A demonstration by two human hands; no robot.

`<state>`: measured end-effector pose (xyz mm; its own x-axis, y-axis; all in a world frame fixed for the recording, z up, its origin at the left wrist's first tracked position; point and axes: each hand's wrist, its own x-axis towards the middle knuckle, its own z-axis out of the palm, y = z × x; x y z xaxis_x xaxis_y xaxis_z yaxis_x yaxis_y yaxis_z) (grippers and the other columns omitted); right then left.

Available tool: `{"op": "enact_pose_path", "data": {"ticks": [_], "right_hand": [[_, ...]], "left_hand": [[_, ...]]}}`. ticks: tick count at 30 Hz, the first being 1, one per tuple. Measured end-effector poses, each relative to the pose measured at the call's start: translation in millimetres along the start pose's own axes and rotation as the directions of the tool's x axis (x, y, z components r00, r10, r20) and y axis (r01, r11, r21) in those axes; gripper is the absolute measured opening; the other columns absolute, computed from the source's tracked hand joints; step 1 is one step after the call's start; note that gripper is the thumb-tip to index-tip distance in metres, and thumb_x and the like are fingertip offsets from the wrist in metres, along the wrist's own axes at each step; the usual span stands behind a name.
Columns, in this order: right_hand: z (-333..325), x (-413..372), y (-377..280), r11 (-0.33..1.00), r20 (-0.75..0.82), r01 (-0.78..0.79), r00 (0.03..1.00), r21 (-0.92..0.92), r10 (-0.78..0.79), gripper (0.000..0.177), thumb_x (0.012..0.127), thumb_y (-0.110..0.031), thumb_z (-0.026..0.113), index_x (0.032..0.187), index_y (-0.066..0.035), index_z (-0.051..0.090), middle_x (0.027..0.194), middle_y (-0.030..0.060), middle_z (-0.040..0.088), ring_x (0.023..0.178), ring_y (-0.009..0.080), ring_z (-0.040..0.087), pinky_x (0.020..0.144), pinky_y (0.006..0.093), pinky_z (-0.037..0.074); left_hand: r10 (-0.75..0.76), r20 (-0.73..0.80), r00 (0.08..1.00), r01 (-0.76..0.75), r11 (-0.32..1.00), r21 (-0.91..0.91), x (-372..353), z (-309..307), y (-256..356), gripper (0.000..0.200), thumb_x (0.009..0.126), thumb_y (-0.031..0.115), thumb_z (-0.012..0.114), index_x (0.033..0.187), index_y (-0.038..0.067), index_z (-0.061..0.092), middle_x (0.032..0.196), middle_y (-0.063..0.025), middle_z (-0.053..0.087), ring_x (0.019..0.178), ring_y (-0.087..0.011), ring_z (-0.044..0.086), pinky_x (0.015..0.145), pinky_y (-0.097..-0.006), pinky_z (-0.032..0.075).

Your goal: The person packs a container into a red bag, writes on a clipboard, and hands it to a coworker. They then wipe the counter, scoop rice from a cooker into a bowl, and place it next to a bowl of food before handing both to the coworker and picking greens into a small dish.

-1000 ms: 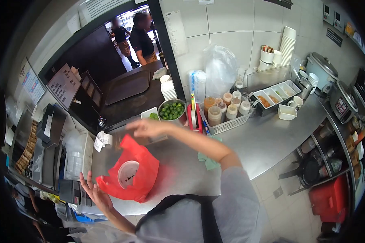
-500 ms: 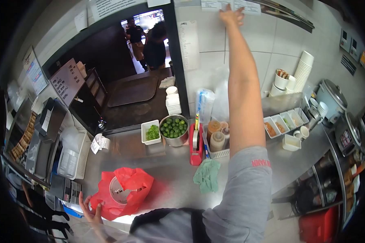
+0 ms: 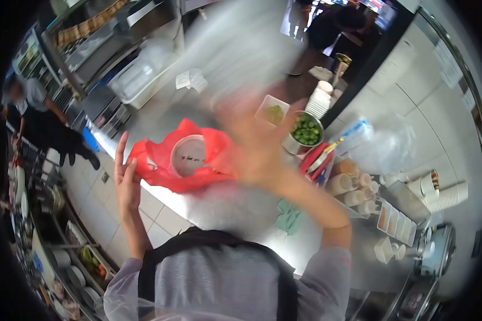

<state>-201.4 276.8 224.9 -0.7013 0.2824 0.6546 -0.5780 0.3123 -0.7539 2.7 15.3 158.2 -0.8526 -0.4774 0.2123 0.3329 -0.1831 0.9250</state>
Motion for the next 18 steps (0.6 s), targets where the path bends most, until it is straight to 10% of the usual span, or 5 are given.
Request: {"op": "enact_pose_path", "data": {"ticks": [3,6,12,16,18], "right_hand": [[18,-160,-12,0.493,0.905,0.857,0.084,0.148,-0.417,0.065,0.086,-0.055,0.036,0.130,-0.007,0.039,0.137,0.0039,0.037,0.125,0.0151,0.036,0.100,0.0631,0.008],[12,-155,-5,0.684,0.937,0.714,0.118,0.151,-0.330,0.053,0.082,-0.039,0.053,0.125,-0.008,0.046,0.133,0.0148,0.039,0.129,0.0204,0.030,0.098,0.0659,0.008],[24,-123,-14,0.873,0.598,0.321,0.800,-0.366,-0.043,0.066,0.069,-0.004,0.063,0.130,-0.016,0.041,0.128,0.0219,0.043,0.125,0.0248,0.036,0.099,0.0525,0.025],[33,-129,-40,0.992,0.623,-0.128,0.775,-0.013,0.108,0.055,0.070,0.004,0.052,0.124,-0.006,0.043,0.123,0.0188,0.048,0.114,0.0328,0.048,0.094,0.0350,0.040],[35,-157,-55,0.988,0.718,0.078,0.695,-0.135,0.044,0.060,0.072,-0.005,0.058,0.128,-0.013,0.042,0.121,0.0176,0.046,0.110,0.0358,0.048,0.092,0.0382,0.040]], "left_hand": [[-0.012,-0.012,1.000,0.010,0.992,-0.124,-4,-8,5,0.061,0.089,0.009,0.044,0.141,0.010,0.012,0.114,-0.0184,0.055,0.073,-0.0154,0.061,0.066,-0.0262,0.051],[-0.030,0.077,0.997,0.036,0.997,-0.072,-5,-22,4,0.066,0.087,0.010,0.048,0.141,0.011,0.010,0.113,-0.0189,0.055,0.070,-0.0151,0.060,0.063,-0.0255,0.051],[-0.182,0.293,0.939,0.206,0.977,-0.053,9,-17,-4,0.083,0.079,-0.004,0.056,0.142,0.012,0.005,0.126,-0.0195,0.043,0.088,-0.0175,0.058,0.067,-0.0269,0.050],[-0.024,0.480,0.877,-0.138,0.944,0.299,31,15,-79,0.072,0.087,0.008,0.051,0.142,0.013,0.005,0.138,-0.0153,0.026,0.112,-0.0212,0.047,0.088,-0.0373,0.045],[-0.211,0.476,0.854,0.329,0.927,-0.181,41,40,-70,0.058,0.092,0.017,0.046,0.140,0.015,0.015,0.128,-0.0149,0.041,0.109,-0.0253,0.050,0.097,-0.0415,0.037]]}}
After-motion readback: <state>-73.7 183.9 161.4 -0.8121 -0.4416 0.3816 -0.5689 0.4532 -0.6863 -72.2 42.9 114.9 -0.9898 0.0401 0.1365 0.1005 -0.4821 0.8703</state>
